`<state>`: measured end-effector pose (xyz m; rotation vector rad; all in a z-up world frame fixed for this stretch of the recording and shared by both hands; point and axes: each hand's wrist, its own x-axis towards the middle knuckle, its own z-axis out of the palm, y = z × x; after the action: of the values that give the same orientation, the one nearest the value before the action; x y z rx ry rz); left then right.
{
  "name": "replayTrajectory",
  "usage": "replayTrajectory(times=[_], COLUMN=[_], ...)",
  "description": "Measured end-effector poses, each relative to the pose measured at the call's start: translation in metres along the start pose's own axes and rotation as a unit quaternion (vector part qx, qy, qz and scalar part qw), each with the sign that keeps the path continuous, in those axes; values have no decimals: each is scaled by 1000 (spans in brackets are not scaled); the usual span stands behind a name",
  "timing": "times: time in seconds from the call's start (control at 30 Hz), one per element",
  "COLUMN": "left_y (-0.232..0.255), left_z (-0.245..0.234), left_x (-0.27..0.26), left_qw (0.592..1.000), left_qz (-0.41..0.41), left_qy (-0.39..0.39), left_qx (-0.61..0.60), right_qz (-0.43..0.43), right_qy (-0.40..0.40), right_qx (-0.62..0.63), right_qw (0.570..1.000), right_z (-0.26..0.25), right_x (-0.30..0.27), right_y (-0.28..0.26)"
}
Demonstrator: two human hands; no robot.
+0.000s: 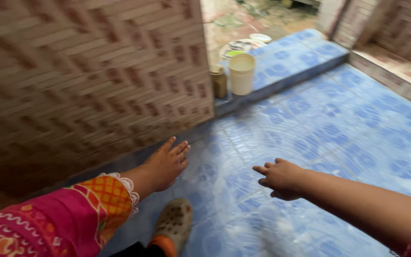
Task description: The person scrubs the blue floor tiles by hand, dips their hands into a white bucket filled with water, and wipes the patterned wall tiles using a cloth.
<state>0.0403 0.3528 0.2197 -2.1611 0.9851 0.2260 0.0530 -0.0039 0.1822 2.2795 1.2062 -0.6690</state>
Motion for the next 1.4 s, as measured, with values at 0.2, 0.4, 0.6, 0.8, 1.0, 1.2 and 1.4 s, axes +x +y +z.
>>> replayTrajectory(times=[0.2, 0.4, 0.6, 0.8, 1.0, 1.2, 1.4], left_y=[-25, -14, 69, 136, 178, 226, 191], left_z=[25, 43, 57, 108, 201, 248, 254], left_x=[-162, -311, -418, -456, -448, -424, -433], left_qw=[990, 921, 849, 777, 717, 586, 854], left_qz=[-135, -365, -480, -545, -556, -315, -389], left_qy=[-24, 106, 102, 133, -4, -225, -66], left_qx=[-38, -83, -197, -285, -420, -712, -338], right_qz=[-35, -37, -70, -107, -302, -300, -241], right_qy=[105, 261, 410, 513, 504, 212, 91], right_qx=[-95, -333, -402, -87, 0, -7, -1], right_qw=[989, 905, 816, 847, 810, 930, 966], right_z=[-109, -241, -318, -368, -338, -286, -287], right_x=[20, 32, 25, 68, 157, 231, 234], right_y=[-40, -110, -198, -326, -507, -539, -546])
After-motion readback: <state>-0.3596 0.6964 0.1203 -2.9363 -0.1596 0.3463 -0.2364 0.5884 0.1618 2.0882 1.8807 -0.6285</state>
